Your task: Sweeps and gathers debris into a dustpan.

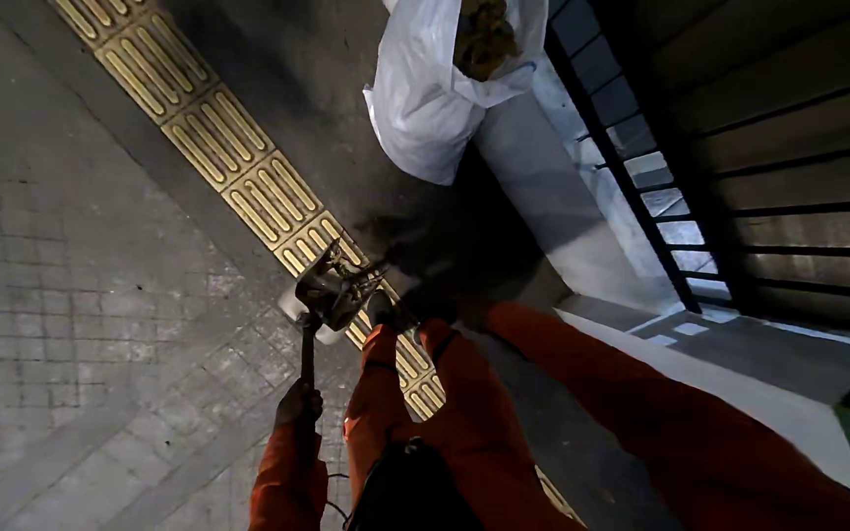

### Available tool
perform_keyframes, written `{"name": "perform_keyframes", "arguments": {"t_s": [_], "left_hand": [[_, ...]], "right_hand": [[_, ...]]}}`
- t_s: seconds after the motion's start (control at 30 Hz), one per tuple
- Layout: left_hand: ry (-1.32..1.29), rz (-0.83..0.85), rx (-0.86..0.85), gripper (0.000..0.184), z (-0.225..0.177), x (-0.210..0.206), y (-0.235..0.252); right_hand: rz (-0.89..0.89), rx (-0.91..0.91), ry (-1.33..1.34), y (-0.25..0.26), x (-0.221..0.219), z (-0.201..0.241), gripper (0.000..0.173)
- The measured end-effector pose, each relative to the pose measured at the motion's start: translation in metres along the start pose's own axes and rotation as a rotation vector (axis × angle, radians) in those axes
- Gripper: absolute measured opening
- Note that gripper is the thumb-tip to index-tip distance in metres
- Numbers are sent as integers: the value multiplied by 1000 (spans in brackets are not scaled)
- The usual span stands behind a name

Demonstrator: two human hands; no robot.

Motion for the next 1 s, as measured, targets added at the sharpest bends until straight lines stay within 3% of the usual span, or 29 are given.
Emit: {"name": "perform_keyframes", "arguments": {"t_s": [0.07, 0.17, 0.3, 0.4, 0.53, 0.6, 0.67, 0.77, 0.83, 0.93, 1.0], "left_hand": [[-24, 12, 0, 20, 0, -3, -1], [-58, 47, -28, 21, -5, -8, -2], [-132, 112, -73, 22, -3, -11, -30], [-180, 206, -118, 29, -1, -11, -77], [-279, 336, -214, 33, -1, -17, -171], [-299, 430, -222, 33, -6, -25, -222], [-302, 483, -240, 31, -12, -43, -277], [-281, 548, -335, 30, -14, -91, -350], [-231, 488, -443, 29, -6, -138, -396], [-293, 549, -547, 27, 11, -209, -442], [-355, 586, -589, 30, 26, -250, -470]], "right_hand": [[111, 66, -51, -48, 11, -25, 50], [30, 49, 211, -122, -36, -66, 51], [-28, -101, 650, -216, -93, -79, 69], [-53, -150, 836, -247, -94, -68, 75], [-198, -1, 1002, -237, -69, -68, 36], [-268, 121, 1168, -237, -46, -60, 35], [-358, 278, 1250, -238, -24, -47, 43], [-543, 531, 1037, -239, 7, -18, 51], [-631, 769, 804, -240, 11, -1, 90], [-654, 802, 752, -260, 31, 46, 121], [-722, 866, 927, -267, 42, 72, 116]]}}
Point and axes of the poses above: each hand's wrist, its own y-axis towards the middle knuckle, its own x-axis out of the back of the hand, z = x × y, the point moved 1 cm from there along y, towards the middle knuckle
